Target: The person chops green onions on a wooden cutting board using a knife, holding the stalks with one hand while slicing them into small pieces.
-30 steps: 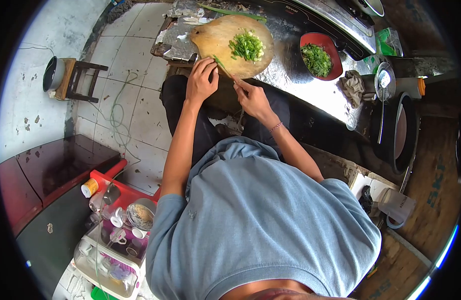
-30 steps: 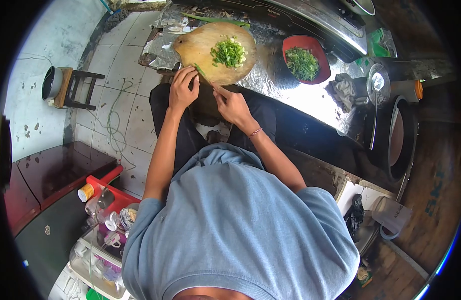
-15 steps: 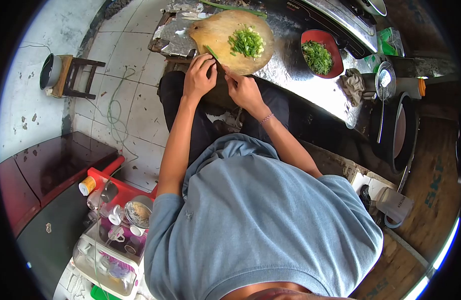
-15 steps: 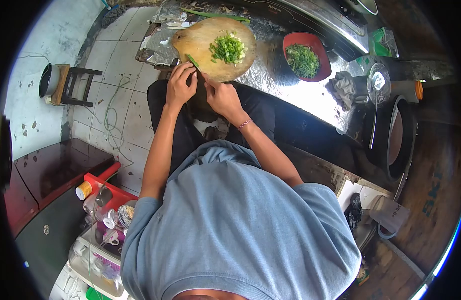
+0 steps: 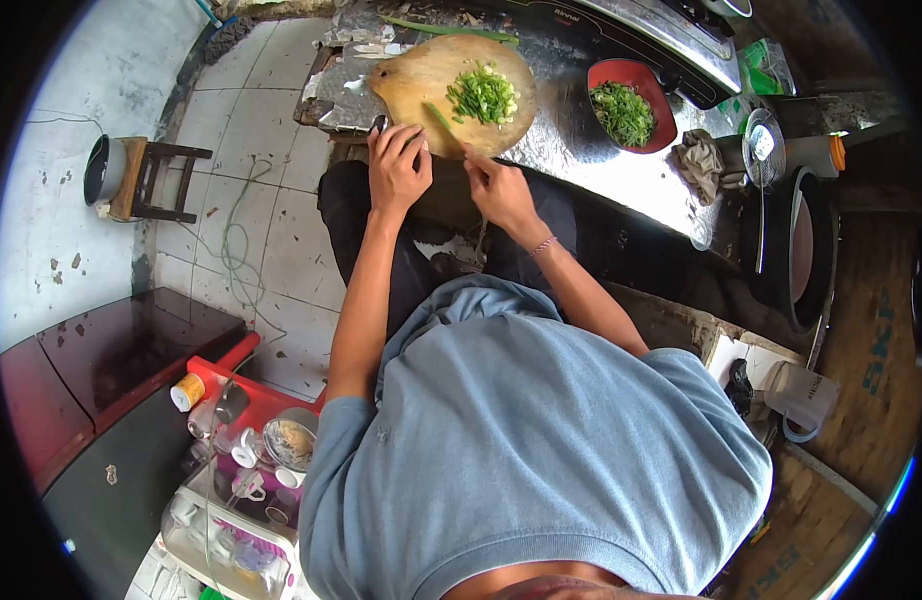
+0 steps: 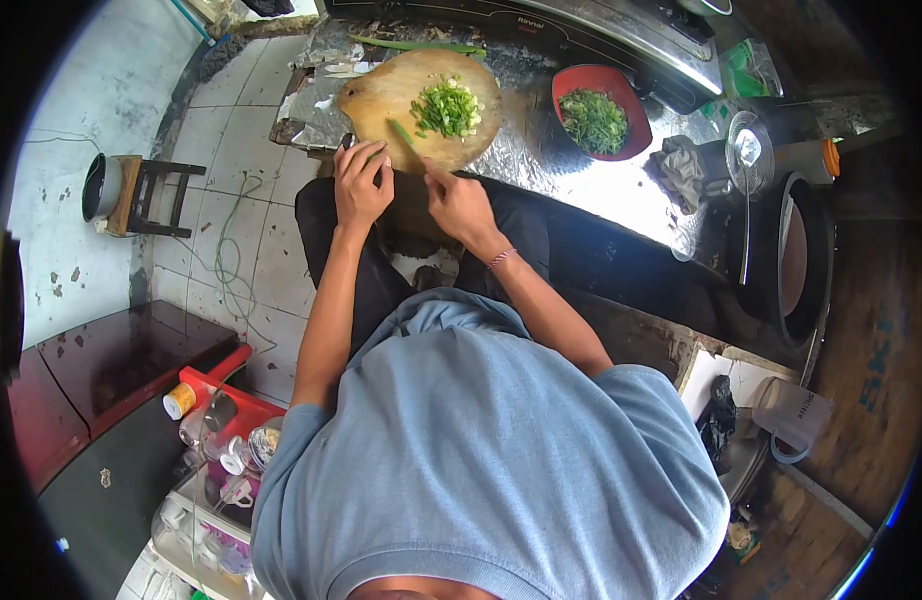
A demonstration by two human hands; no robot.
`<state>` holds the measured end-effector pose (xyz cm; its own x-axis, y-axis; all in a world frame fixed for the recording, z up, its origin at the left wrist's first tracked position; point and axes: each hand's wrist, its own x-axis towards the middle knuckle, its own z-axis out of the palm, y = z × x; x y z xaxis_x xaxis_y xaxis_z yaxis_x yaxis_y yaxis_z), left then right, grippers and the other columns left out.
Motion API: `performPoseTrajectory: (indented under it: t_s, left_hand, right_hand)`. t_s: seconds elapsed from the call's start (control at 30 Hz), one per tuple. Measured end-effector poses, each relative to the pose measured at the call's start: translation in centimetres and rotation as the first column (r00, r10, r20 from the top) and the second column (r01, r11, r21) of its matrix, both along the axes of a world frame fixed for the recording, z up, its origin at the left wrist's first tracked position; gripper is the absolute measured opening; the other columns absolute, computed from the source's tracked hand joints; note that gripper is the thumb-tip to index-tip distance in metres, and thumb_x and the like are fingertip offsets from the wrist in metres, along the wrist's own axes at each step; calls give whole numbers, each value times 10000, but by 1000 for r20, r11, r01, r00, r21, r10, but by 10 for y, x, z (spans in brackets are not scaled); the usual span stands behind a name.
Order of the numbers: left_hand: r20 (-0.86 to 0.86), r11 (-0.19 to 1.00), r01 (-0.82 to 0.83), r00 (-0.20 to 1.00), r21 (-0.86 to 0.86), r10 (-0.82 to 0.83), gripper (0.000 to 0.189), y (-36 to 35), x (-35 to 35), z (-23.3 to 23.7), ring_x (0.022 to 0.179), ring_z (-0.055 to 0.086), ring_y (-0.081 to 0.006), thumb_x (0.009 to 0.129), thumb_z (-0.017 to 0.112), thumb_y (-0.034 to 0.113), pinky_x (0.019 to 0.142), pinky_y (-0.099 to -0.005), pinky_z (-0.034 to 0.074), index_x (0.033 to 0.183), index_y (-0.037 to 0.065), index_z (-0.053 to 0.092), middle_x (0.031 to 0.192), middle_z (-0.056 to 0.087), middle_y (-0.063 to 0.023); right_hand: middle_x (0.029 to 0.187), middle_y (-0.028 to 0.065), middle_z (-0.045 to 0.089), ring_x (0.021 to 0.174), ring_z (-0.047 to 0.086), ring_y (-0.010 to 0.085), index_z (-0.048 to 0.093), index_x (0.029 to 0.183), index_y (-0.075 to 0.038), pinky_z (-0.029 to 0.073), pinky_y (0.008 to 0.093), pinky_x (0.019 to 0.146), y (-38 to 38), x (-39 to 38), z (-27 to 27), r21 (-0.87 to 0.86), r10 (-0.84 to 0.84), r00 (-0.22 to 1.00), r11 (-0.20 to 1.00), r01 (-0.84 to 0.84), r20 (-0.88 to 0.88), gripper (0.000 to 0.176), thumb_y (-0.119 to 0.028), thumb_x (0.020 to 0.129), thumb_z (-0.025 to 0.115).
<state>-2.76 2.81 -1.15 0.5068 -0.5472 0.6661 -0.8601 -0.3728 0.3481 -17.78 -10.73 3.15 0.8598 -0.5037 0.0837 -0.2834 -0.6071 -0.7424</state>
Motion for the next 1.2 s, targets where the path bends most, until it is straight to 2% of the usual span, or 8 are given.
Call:
performPoseTrajectory:
  t_s: [0.17, 0.3, 0.37, 0.6, 0.8, 1.1, 1.17, 1.2]
  left_hand:
    - [-28, 999, 45, 999, 5, -45, 135, -8, 2, 5, 1130, 683, -260, 905, 724, 91, 1121, -486, 425, 1015, 51, 791, 1126, 758, -50]
    - [-55, 996, 85, 995, -17, -86, 150, -15, 3, 5, 1143, 691, -278, 915, 723, 90, 1113, -499, 446, 1036, 30, 788, 1124, 758, -79]
    - [-54, 995, 88, 994, -47, -90, 149, -14, 3, 1, 1146, 696, -289, 917, 723, 83, 1106, -497, 461, 1038, 24, 786, 1126, 757, -91]
    - [-116, 991, 95, 988, -97, -106, 136, -12, 0, 1, 1139, 708, -333, 922, 714, 57, 1075, -488, 507, 1031, 3, 777, 1135, 748, -129]
    - [-143, 989, 105, 982, -104, -119, 140, -12, 3, -1, 1152, 705, -319, 927, 708, 87, 1114, -496, 490, 1018, 11, 783, 1145, 745, -122]
    - [-119, 988, 119, 984, -100, -131, 165, -10, 2, -4, 1162, 702, -309, 908, 713, 71, 1119, -489, 486, 1042, 22, 796, 1151, 749, -121]
    - [-116, 987, 122, 984, -106, -134, 167, -10, 5, -5, 1162, 701, -311, 907, 714, 71, 1118, -490, 487, 1044, 24, 797, 1153, 750, -123]
    - [-109, 987, 119, 985, -105, -130, 169, -10, 6, -5, 1164, 702, -309, 907, 714, 70, 1116, -490, 489, 1046, 25, 798, 1155, 751, -122]
  right_hand:
    - [826, 292, 685, 775, 708, 457, 677, 1415, -182, 546, 524, 704, -17, -7, 15, 55, -81, 986, 994, 90, -144, 390, -236, 1034, 613]
    - [844, 292, 684, 791, 704, 464, 665, 1430, -189, 550, 522, 721, -9, -8, 14, 67, 0, 1000, 998, 0, -3, 401, -236, 1036, 605]
    - [857, 294, 681, 812, 696, 474, 658, 1438, -201, 551, 521, 736, -3, -9, 21, 137, 21, 992, 991, -4, -121, 409, -236, 1035, 606]
    - [868, 300, 673, 816, 687, 480, 653, 1442, -227, 549, 522, 736, 8, -11, 16, 183, 11, 992, 983, 13, -128, 412, -234, 1033, 607]
    - [868, 308, 666, 825, 687, 482, 665, 1425, -200, 543, 526, 730, 12, -12, 23, 212, -10, 982, 976, 51, -189, 399, -232, 1032, 610]
    - [894, 308, 673, 869, 694, 473, 676, 1407, -154, 546, 514, 763, 2, 1, 6, 187, 29, 998, 982, -17, -59, 382, -215, 1038, 599]
    - [955, 285, 705, 774, 729, 413, 654, 1444, -187, 551, 434, 711, 5, -11, 11, 193, 13, 994, 981, 9, -111, 397, -244, 1053, 619]
    - [955, 285, 705, 774, 729, 413, 654, 1444, -187, 551, 434, 711, 5, -9, 11, 194, 13, 994, 981, 9, -111, 397, -244, 1053, 619]
